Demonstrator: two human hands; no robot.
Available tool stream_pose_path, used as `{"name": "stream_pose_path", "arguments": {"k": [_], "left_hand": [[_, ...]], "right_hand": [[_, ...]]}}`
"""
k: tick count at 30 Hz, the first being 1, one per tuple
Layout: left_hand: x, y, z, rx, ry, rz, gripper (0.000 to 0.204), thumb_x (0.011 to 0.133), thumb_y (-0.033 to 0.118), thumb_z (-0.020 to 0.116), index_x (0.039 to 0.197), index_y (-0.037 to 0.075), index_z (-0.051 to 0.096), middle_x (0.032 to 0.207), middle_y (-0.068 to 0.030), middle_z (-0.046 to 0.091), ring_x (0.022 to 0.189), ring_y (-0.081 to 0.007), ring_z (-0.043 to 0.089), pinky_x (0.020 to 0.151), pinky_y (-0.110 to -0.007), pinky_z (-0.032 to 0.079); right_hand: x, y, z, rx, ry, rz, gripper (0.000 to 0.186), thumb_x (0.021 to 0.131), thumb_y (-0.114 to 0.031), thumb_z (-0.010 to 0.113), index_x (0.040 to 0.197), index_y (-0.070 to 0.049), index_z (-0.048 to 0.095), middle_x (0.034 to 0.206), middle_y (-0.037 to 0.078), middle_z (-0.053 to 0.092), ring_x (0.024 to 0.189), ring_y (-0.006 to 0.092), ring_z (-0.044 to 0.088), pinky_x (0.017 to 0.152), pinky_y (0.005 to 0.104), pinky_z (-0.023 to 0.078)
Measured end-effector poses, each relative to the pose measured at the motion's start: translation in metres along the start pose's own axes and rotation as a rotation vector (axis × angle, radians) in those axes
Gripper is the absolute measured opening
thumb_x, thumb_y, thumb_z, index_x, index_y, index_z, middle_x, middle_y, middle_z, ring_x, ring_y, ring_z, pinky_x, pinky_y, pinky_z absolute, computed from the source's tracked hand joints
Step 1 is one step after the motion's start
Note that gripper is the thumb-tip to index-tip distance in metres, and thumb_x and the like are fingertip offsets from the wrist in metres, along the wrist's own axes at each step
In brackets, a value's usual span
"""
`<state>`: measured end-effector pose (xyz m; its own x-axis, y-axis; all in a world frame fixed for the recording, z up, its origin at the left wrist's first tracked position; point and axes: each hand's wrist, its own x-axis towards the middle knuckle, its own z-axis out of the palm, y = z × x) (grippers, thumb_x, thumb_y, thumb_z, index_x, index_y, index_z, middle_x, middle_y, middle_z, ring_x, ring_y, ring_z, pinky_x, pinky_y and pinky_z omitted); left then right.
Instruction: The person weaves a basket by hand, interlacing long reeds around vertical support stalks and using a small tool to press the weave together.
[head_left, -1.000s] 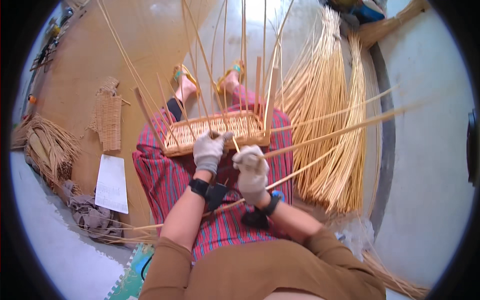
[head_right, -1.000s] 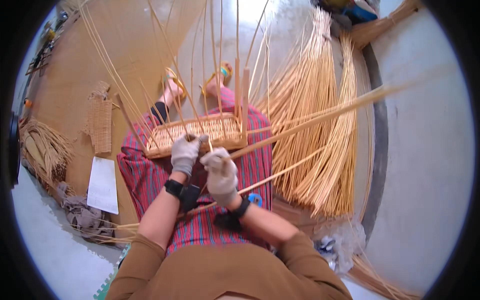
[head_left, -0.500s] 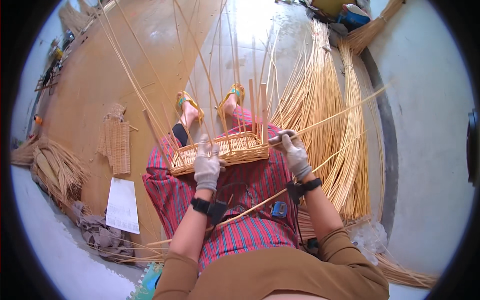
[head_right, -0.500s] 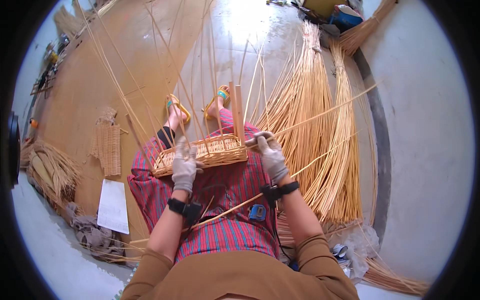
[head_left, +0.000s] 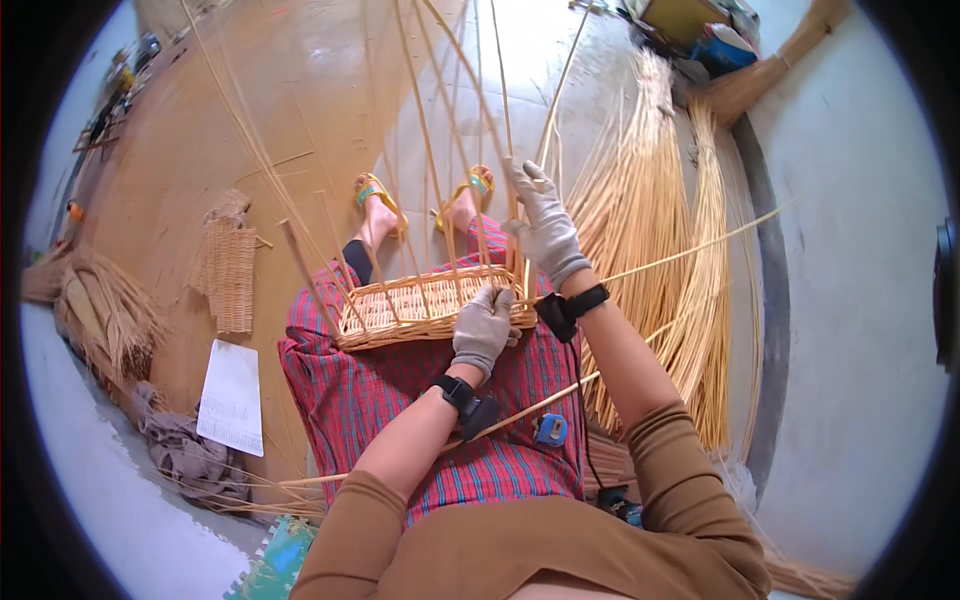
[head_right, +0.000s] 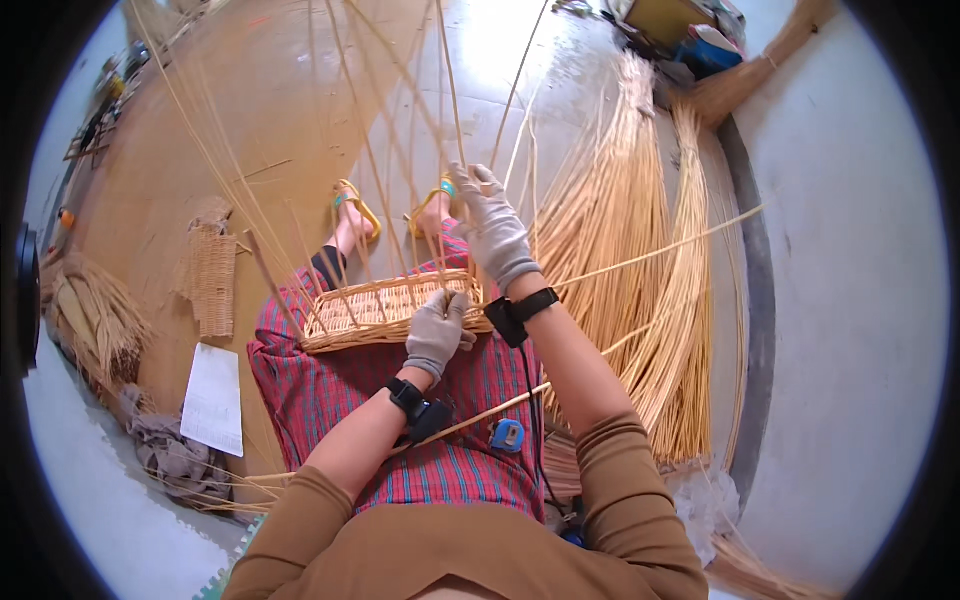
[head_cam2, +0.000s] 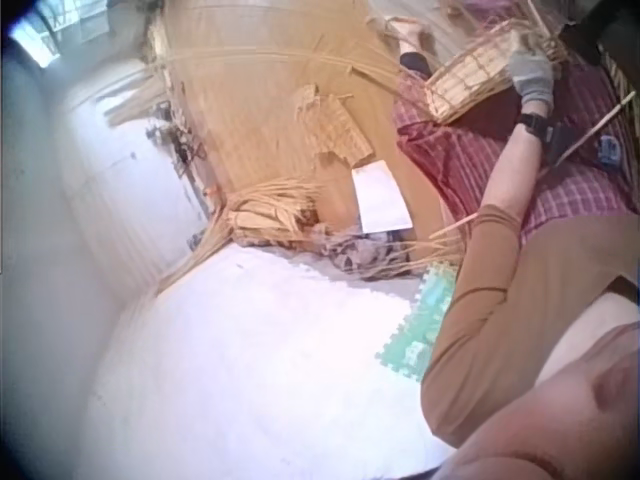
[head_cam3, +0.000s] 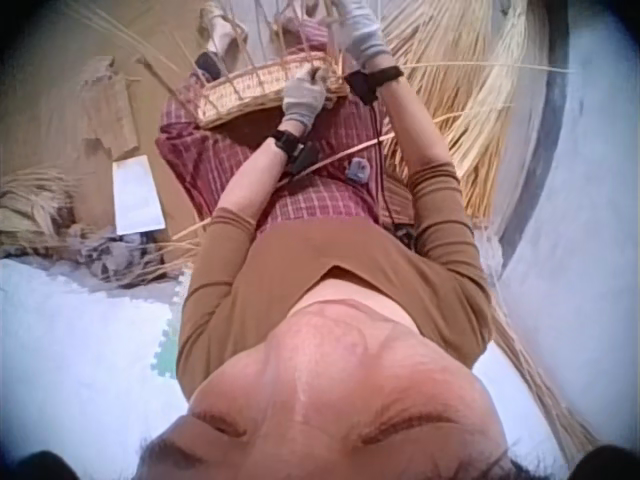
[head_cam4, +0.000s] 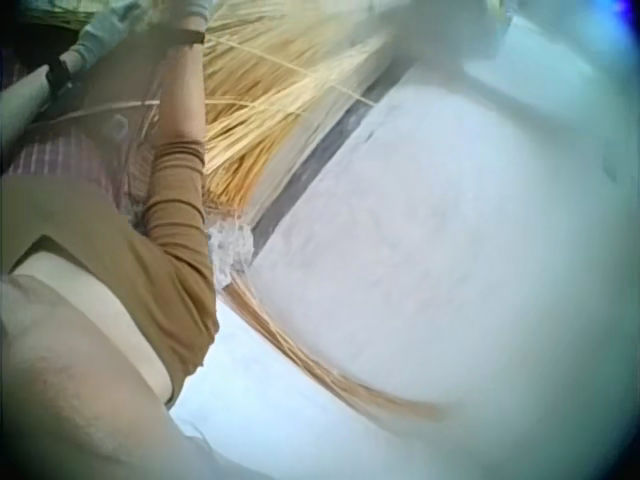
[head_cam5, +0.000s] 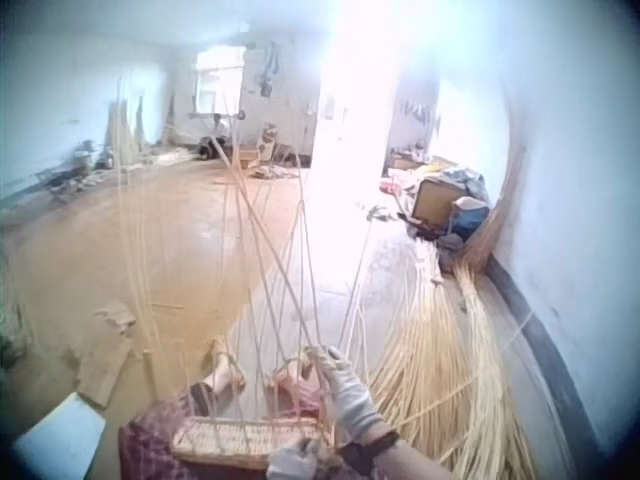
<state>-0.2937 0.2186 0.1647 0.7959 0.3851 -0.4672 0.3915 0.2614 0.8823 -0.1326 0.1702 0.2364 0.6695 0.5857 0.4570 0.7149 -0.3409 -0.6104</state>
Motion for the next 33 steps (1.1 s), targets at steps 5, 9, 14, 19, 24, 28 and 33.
{"name": "stream_pose_path", "arguments": {"k": [5,9,14,19,24,28,33], "left_hand": [[0.009,0.020,-0.005,-0.036,-0.032,-0.073,0.021,0.102,0.022,0.061,0.106,0.003,0.066,0.083,-0.0054,0.067,0.053,-0.0162,0.067,0.043,-0.030,0.056],[-0.012,0.017,-0.025,-0.068,-0.093,0.161,0.040,0.098,0.014,0.066,0.135,0.005,0.053,0.093,-0.0068,0.069,0.062,-0.0173,0.070,0.056,-0.031,0.060],[-0.057,0.041,-0.114,1.148,0.422,0.899,0.077,0.069,0.039,0.086,0.137,0.017,0.058,0.125,-0.0096,0.056,0.127,-0.0353,0.047,0.113,-0.050,0.035],[-0.020,0.044,-0.137,1.280,0.276,0.821,0.067,0.079,0.049,0.077,0.131,0.009,0.062,0.127,-0.0130,0.063,0.127,-0.0381,0.052,0.116,-0.049,0.033],[0.008,0.058,-0.141,1.372,0.170,0.796,0.060,0.089,0.047,0.069,0.129,0.003,0.061,0.119,-0.0182,0.068,0.114,-0.0375,0.062,0.102,-0.046,0.043],[0.011,0.071,-0.134,1.451,0.183,0.673,0.058,0.088,0.046,0.069,0.127,0.003,0.062,0.108,-0.0160,0.069,0.099,-0.0348,0.066,0.086,-0.045,0.049],[0.013,0.071,-0.131,1.455,0.220,0.610,0.045,0.088,0.043,0.069,0.115,0.007,0.064,0.098,-0.0140,0.067,0.088,-0.0334,0.065,0.079,-0.047,0.048]], "right_hand": [[-0.015,0.055,-0.048,0.809,-0.278,0.494,0.047,0.085,-0.002,0.073,0.130,-0.005,0.061,0.119,0.013,0.069,0.112,0.0252,0.066,0.097,0.0318,0.052],[-0.049,0.041,-0.057,-0.621,-0.479,0.669,0.047,0.085,-0.024,0.078,0.126,-0.007,0.062,0.114,0.016,0.070,0.101,0.0291,0.070,0.089,0.0384,0.055],[-0.109,-0.057,-0.029,-0.329,-0.117,-0.115,0.054,0.077,-0.032,0.079,0.125,-0.012,0.066,0.127,0.013,0.063,0.122,0.0356,0.057,0.107,0.0500,0.042],[-0.102,-0.040,0.034,-0.456,-0.202,-0.097,0.089,0.076,-0.061,0.073,0.145,-0.008,0.052,0.148,0.015,0.050,0.140,0.0386,0.042,0.121,0.0552,0.022],[-0.077,-0.032,0.044,-0.479,-0.161,-0.113,0.090,0.076,-0.065,0.069,0.139,-0.003,0.054,0.140,0.017,0.056,0.137,0.0381,0.045,0.120,0.0578,0.022],[-0.067,-0.038,0.058,-0.521,-0.062,-0.088,0.070,0.077,-0.058,0.070,0.121,-0.004,0.062,0.119,0.015,0.062,0.125,0.0362,0.052,0.115,0.0570,0.029],[-0.061,-0.037,0.063,-0.522,-0.099,-0.062,0.063,0.074,-0.056,0.074,0.112,-0.008,0.063,0.106,0.011,0.063,0.109,0.0326,0.058,0.105,0.0517,0.037]]}}
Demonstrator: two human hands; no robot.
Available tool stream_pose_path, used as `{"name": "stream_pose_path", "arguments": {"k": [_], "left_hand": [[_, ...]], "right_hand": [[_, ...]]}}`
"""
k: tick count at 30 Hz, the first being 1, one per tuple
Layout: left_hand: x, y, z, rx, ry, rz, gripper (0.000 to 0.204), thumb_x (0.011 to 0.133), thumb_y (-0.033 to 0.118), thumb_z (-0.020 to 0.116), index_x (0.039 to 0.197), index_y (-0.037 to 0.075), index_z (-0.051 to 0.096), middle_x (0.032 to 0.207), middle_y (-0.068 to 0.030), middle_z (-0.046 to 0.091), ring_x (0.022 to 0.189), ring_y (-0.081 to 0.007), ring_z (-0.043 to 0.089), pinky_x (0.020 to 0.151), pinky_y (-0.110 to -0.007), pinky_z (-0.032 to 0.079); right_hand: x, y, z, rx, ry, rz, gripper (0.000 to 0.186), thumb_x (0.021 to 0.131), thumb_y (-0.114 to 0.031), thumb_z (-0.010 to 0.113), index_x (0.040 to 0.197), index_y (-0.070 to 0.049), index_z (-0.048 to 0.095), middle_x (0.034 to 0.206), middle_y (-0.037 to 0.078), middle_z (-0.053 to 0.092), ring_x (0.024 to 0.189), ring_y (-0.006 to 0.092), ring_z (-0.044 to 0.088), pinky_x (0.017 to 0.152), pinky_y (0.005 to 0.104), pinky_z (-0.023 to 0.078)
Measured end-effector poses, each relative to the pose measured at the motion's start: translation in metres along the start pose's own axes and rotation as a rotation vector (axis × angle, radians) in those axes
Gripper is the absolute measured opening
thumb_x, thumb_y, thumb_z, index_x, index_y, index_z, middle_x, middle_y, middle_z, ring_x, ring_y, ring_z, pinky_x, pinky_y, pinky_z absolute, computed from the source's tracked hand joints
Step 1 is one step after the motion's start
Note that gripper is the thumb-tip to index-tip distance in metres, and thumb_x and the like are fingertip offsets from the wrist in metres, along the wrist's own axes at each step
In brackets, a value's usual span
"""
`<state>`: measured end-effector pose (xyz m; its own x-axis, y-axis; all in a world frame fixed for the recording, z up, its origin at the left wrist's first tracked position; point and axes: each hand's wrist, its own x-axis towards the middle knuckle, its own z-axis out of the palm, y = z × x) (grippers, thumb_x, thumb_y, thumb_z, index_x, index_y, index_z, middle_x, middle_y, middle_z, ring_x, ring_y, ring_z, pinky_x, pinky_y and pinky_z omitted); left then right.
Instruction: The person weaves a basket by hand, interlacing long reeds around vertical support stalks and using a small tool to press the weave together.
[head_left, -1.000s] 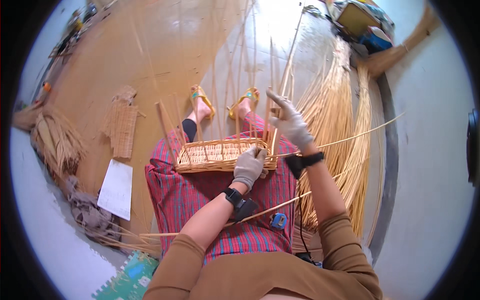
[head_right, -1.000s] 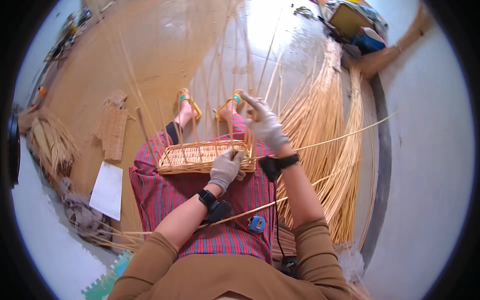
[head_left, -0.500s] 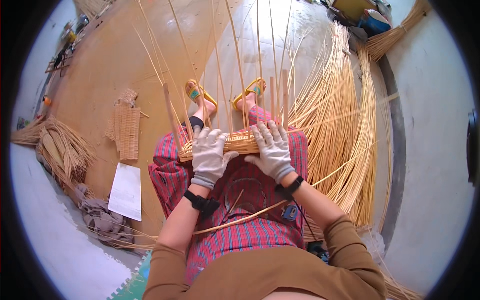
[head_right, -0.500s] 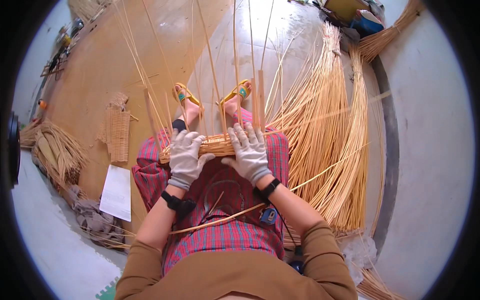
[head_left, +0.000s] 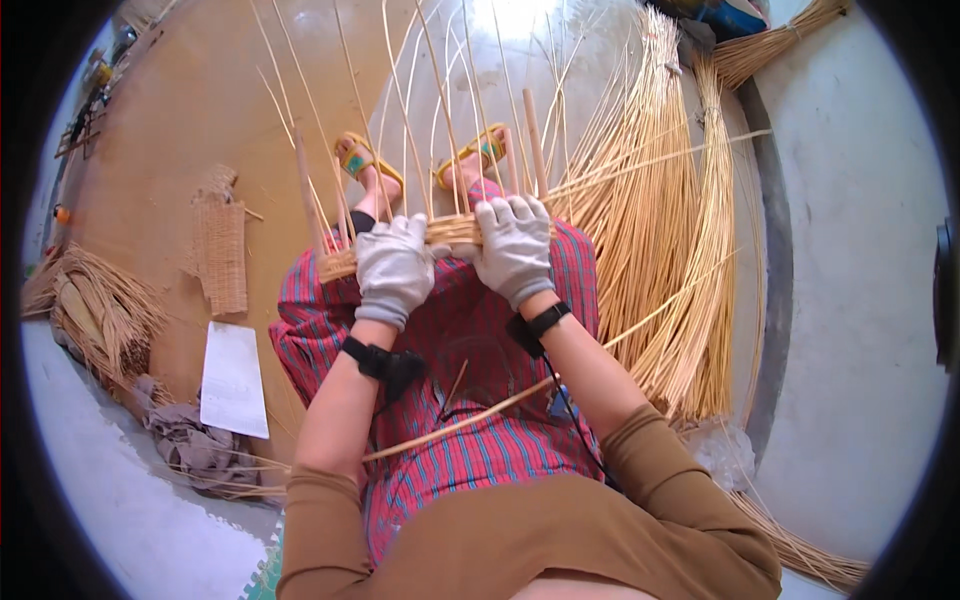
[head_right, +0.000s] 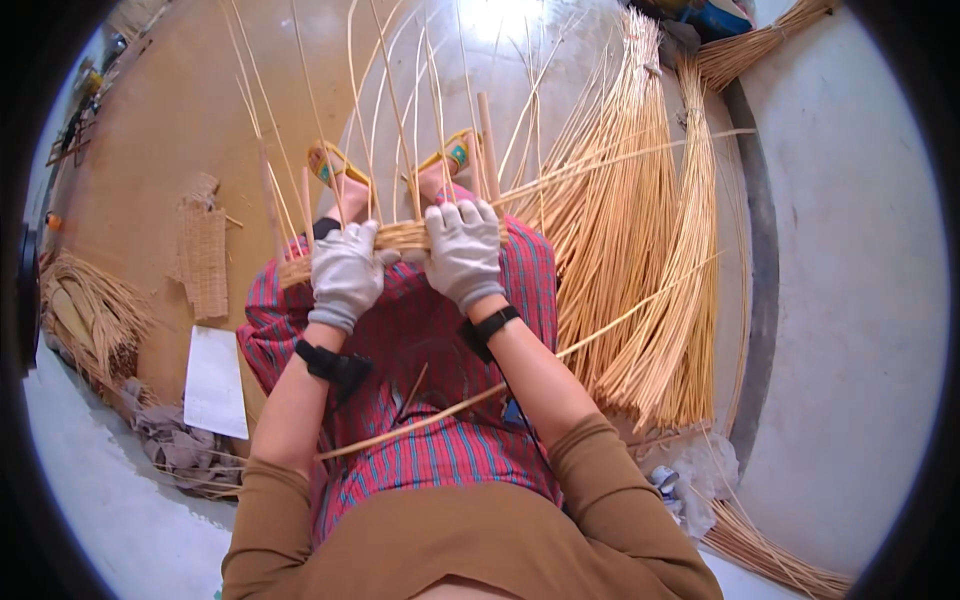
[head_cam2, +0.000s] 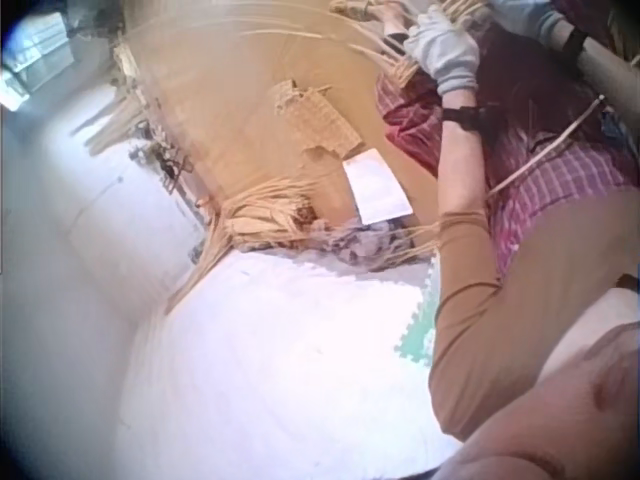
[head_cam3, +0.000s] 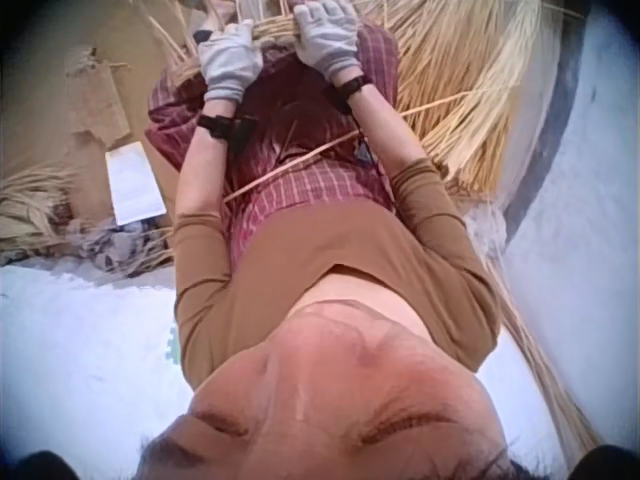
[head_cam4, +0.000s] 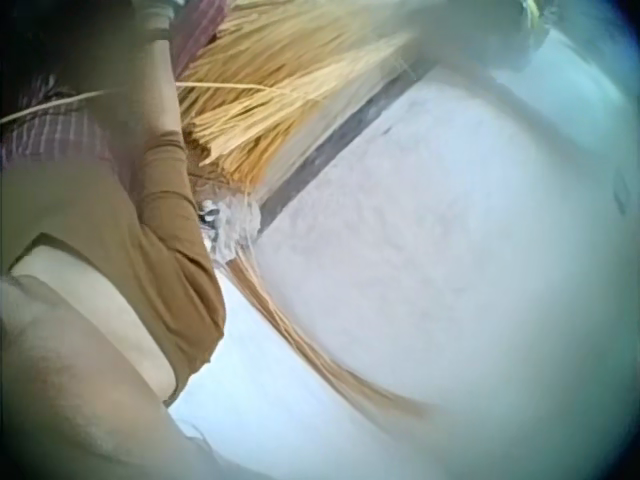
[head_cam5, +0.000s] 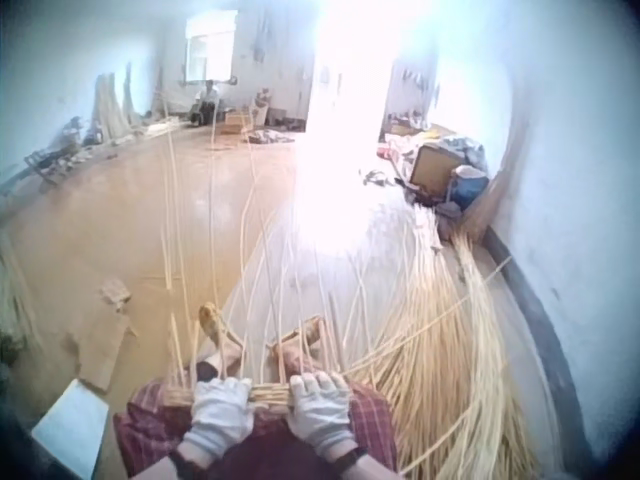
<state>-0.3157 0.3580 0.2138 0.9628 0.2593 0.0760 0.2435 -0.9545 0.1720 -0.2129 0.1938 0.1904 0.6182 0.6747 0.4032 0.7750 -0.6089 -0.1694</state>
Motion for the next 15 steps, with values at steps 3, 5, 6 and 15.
{"name": "stream_pose_path", "arguments": {"k": [3,5,6,15], "left_hand": [[-0.004,0.001,0.011,-0.017,0.097,-0.005,0.043,0.086,0.041,0.071,0.113,0.009,0.064,0.095,-0.0118,0.066,0.089,-0.0322,0.063,0.078,-0.046,0.047],[-0.024,0.003,0.010,-0.070,0.107,-0.019,0.046,0.084,0.041,0.073,0.116,0.009,0.065,0.098,-0.0109,0.066,0.091,-0.0317,0.063,0.081,-0.046,0.046],[-0.038,0.009,0.012,-0.112,0.102,-0.027,0.049,0.083,0.042,0.074,0.118,0.009,0.065,0.100,-0.0105,0.067,0.093,-0.0315,0.064,0.083,-0.046,0.045],[-0.081,0.028,0.047,-0.424,0.006,-0.187,0.042,0.072,0.022,0.082,0.112,0.017,0.071,0.103,-0.0088,0.072,0.102,-0.0279,0.065,0.096,-0.043,0.041]], "right_hand": [[0.001,0.002,0.003,0.045,0.082,-0.022,0.057,0.070,-0.053,0.078,0.106,-0.011,0.062,0.099,0.010,0.061,0.103,0.0306,0.058,0.099,0.0485,0.040],[-0.010,0.000,-0.011,0.123,0.019,-0.040,0.060,0.068,-0.054,0.079,0.106,-0.012,0.062,0.100,0.009,0.062,0.103,0.0305,0.058,0.098,0.0482,0.040],[-0.021,-0.001,-0.020,0.161,-0.012,-0.043,0.061,0.067,-0.055,0.080,0.107,-0.012,0.062,0.100,0.009,0.062,0.103,0.0304,0.058,0.098,0.0480,0.040],[-0.075,-0.007,-0.006,0.163,-0.234,0.023,0.031,0.086,-0.045,0.067,0.081,-0.014,0.069,0.075,0.007,0.067,0.075,0.0291,0.065,0.077,0.0448,0.046]]}}
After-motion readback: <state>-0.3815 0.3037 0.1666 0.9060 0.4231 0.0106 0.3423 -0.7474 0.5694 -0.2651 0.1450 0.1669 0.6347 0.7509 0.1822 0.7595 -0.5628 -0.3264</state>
